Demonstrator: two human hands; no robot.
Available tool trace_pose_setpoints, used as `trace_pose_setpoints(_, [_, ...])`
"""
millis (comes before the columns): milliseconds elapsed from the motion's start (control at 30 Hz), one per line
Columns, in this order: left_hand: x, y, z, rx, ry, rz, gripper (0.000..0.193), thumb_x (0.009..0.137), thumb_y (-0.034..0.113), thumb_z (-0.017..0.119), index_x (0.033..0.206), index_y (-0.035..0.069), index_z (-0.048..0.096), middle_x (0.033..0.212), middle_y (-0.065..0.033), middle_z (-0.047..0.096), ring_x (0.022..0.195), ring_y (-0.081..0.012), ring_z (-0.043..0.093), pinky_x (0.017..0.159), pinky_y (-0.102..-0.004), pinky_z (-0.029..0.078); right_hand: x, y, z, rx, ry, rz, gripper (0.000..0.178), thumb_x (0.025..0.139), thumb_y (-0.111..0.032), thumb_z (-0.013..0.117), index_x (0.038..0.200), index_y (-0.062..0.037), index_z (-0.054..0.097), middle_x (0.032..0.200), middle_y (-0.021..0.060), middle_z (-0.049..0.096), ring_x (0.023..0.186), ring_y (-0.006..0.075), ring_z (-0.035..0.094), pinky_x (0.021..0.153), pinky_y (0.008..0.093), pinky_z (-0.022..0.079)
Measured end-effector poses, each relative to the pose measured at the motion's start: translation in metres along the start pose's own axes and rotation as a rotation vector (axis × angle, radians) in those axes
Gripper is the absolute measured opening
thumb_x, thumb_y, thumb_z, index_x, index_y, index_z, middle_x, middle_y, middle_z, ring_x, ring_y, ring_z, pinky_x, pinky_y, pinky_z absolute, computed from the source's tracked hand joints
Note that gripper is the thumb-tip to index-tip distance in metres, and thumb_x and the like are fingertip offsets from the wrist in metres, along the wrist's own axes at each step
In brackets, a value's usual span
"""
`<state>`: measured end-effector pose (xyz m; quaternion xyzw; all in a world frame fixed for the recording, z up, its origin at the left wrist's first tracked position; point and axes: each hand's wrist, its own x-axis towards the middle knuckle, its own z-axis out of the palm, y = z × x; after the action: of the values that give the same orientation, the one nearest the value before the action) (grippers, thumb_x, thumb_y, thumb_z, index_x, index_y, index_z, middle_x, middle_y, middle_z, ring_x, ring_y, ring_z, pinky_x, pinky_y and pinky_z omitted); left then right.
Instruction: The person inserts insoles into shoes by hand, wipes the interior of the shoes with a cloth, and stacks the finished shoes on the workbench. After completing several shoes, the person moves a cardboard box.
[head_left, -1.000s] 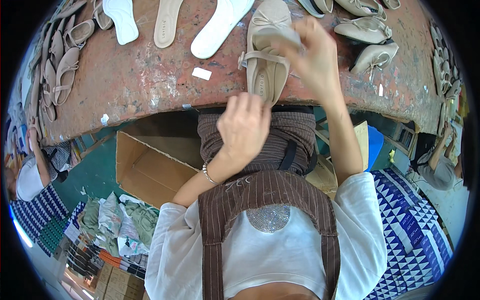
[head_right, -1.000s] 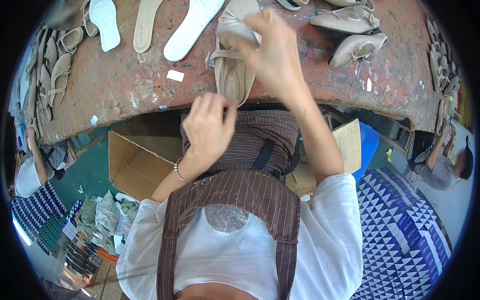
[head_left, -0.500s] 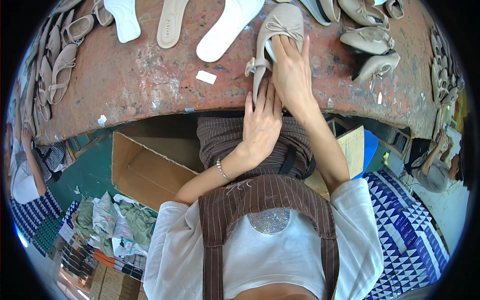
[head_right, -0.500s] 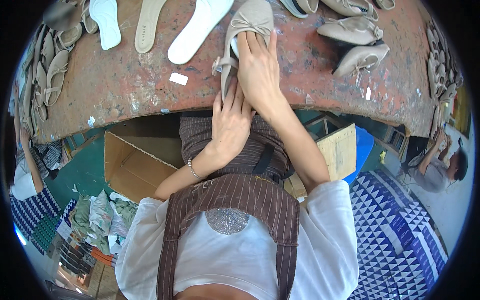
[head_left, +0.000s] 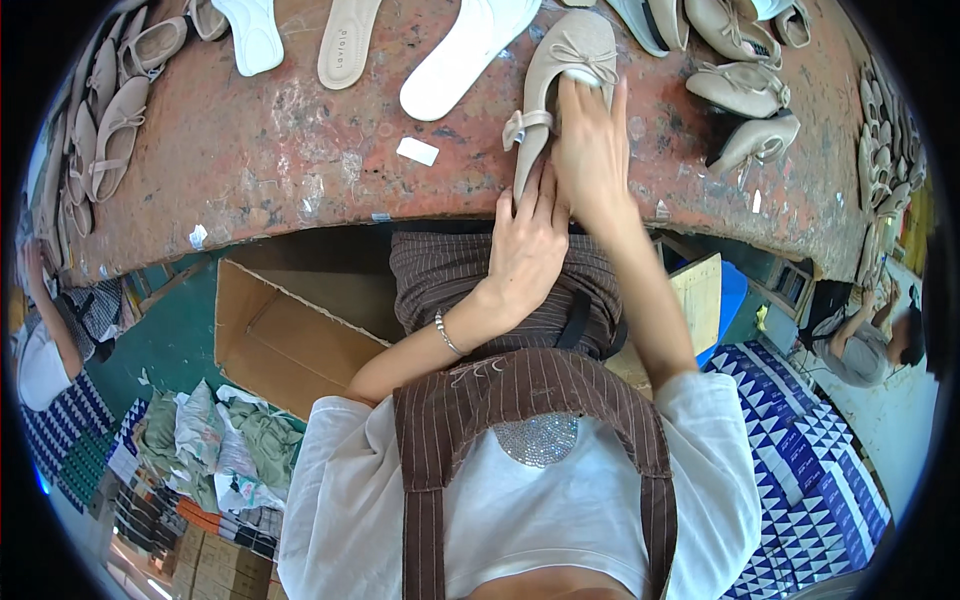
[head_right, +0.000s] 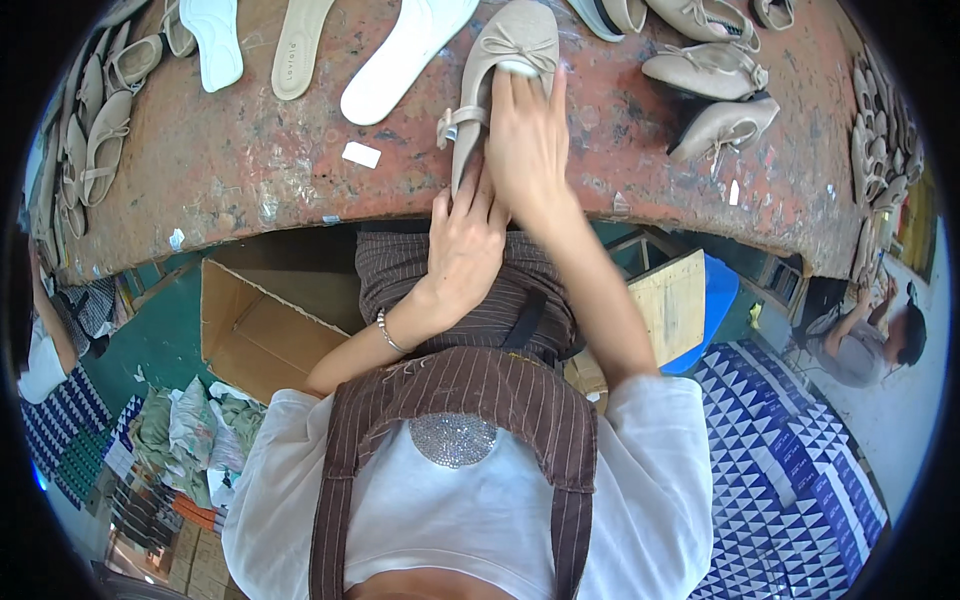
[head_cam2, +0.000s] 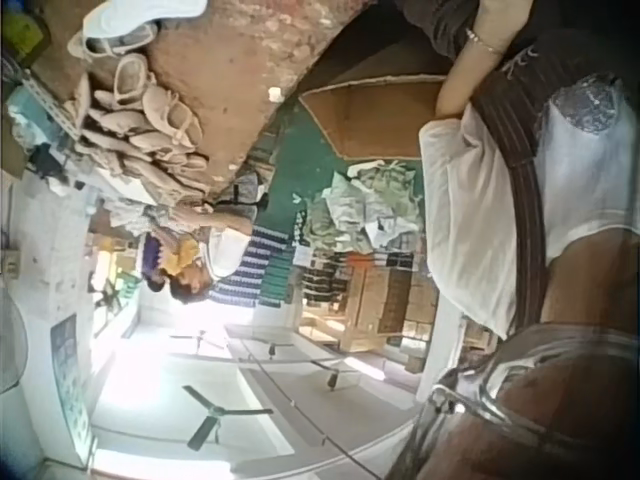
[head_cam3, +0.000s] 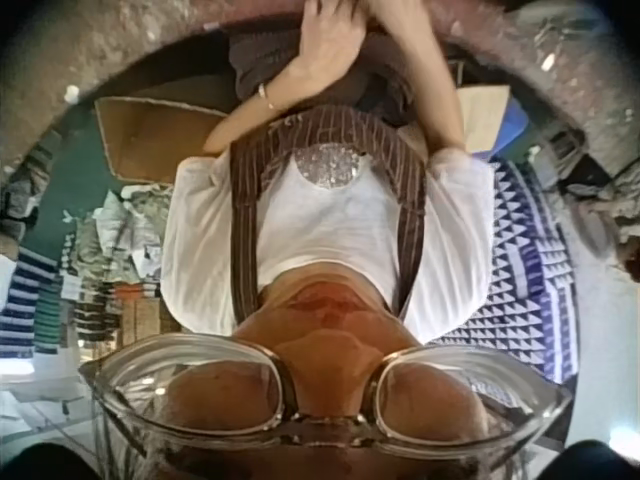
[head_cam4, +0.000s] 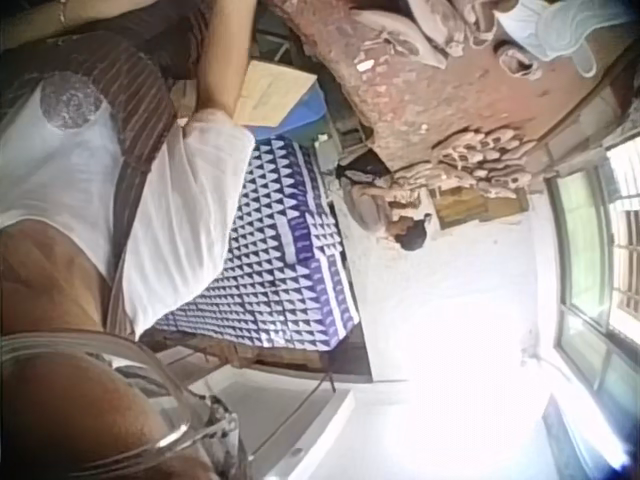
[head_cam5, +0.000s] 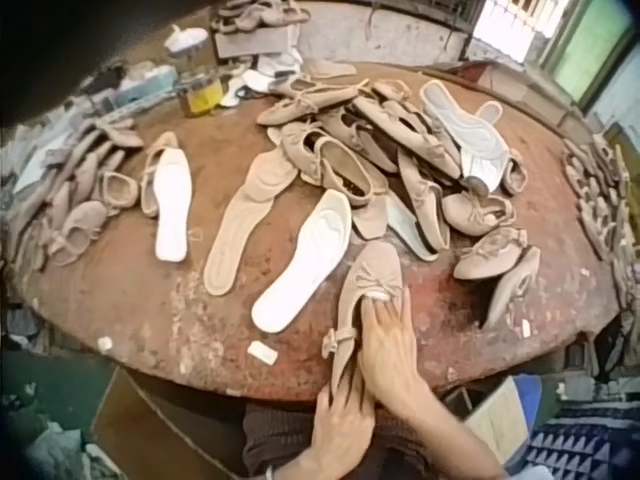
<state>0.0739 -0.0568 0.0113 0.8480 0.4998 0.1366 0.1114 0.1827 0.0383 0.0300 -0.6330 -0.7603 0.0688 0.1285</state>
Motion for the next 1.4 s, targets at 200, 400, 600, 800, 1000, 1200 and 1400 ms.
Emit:
trace_pose_setpoints(200, [-0.004, -0.007, 0.008, -0.057, -0.006, -0.050, 0.043, 0.083, 0.008, 0.057, 0.123, -0.006, 0.060, 0.136, -0.0203, 0.055, 0.135, -0.0293, 0.044, 0.096, -0.0438, 0.038, 0.009, -0.007, 0.028, -0.311, 0.196, -0.064, 0.030, 0.081, -0.002, 0.053, 0.108, 0.0076, 0.060, 0.103, 0.0227, 0.063, 0.107, 0.0364, 0.060, 0.114, 0.0637, 0.018])
trace_pose_setpoints(400, [0.009, -0.008, -0.007, -0.101, 0.046, 0.045, 0.049, 0.085, 0.008, 0.057, 0.132, -0.006, 0.055, 0.137, -0.0207, 0.054, 0.135, -0.0320, 0.045, 0.111, -0.0500, 0.034, 0.028, 0.017, 0.010, -0.170, -0.035, -0.101, 0.013, 0.081, -0.002, 0.054, 0.087, 0.0025, 0.066, 0.080, 0.0217, 0.067, 0.090, 0.0407, 0.068, 0.112, 0.0674, 0.020])
trace_pose_setpoints(600, [-0.029, -0.138, -0.119, -1.092, 0.086, -0.268, 0.026, 0.092, 0.012, 0.066, 0.108, -0.008, 0.069, 0.108, -0.0156, 0.069, 0.103, -0.0245, 0.064, 0.092, -0.0371, 0.049, 0.041, 0.032, -0.090, 0.822, 0.152, -0.101, 0.035, 0.081, 0.012, 0.052, 0.104, -0.0027, 0.073, 0.107, 0.0122, 0.073, 0.117, 0.0303, 0.064, 0.110, 0.0434, 0.040])
trace_pose_setpoints(800, [0.020, -0.261, -0.256, 0.039, 0.862, -0.283, 0.036, 0.095, 0.020, 0.066, 0.118, -0.008, 0.063, 0.119, -0.0166, 0.066, 0.106, -0.0235, 0.063, 0.090, -0.0329, 0.049, 0.066, 0.009, -0.008, 0.316, -0.071, -0.419, 0.062, 0.075, -0.004, 0.069, 0.135, -0.0110, 0.057, 0.152, 0.0176, 0.039, 0.146, 0.0361, 0.028, 0.120, 0.0543, 0.021])
trace_pose_setpoints(1000, [0.189, -0.245, -0.165, -0.305, 0.576, -0.486, 0.051, 0.091, 0.032, 0.068, 0.127, -0.002, 0.056, 0.102, -0.0183, 0.069, 0.090, -0.0309, 0.068, 0.080, -0.0391, 0.053, 0.080, 0.020, 0.024, 0.323, 0.101, -0.573, 0.041, 0.075, 0.000, 0.066, 0.113, -0.0147, 0.071, 0.114, 0.0031, 0.069, 0.119, 0.0233, 0.059, 0.118, 0.0513, 0.029])
trace_pose_setpoints(1200, [0.294, -0.155, -0.056, -0.282, 0.218, -0.447, 0.067, 0.083, 0.037, 0.071, 0.131, -0.006, 0.050, 0.100, -0.0274, 0.069, 0.099, -0.0423, 0.066, 0.086, -0.0497, 0.051, 0.013, 0.037, -0.057, 1.276, 0.538, 0.318, 0.038, 0.106, -0.018, 0.045, 0.140, -0.0016, 0.044, 0.113, 0.0045, 0.064, 0.086, 0.0078, 0.063, 0.073, 0.0233, 0.052])
trace_pose_setpoints(1400, [0.200, -0.141, -0.129, -0.321, 0.145, -0.151, 0.059, 0.084, 0.002, 0.056, 0.142, 0.002, 0.047, 0.102, -0.0241, 0.068, 0.093, -0.0414, 0.065, 0.079, -0.0466, 0.051, -0.030, 0.093, -0.095, 1.434, 0.257, 0.464, 0.061, 0.090, -0.028, 0.068, 0.137, 0.0045, 0.048, 0.114, 0.0054, 0.061, 0.080, 0.0048, 0.055, 0.067, 0.0202, 0.047])
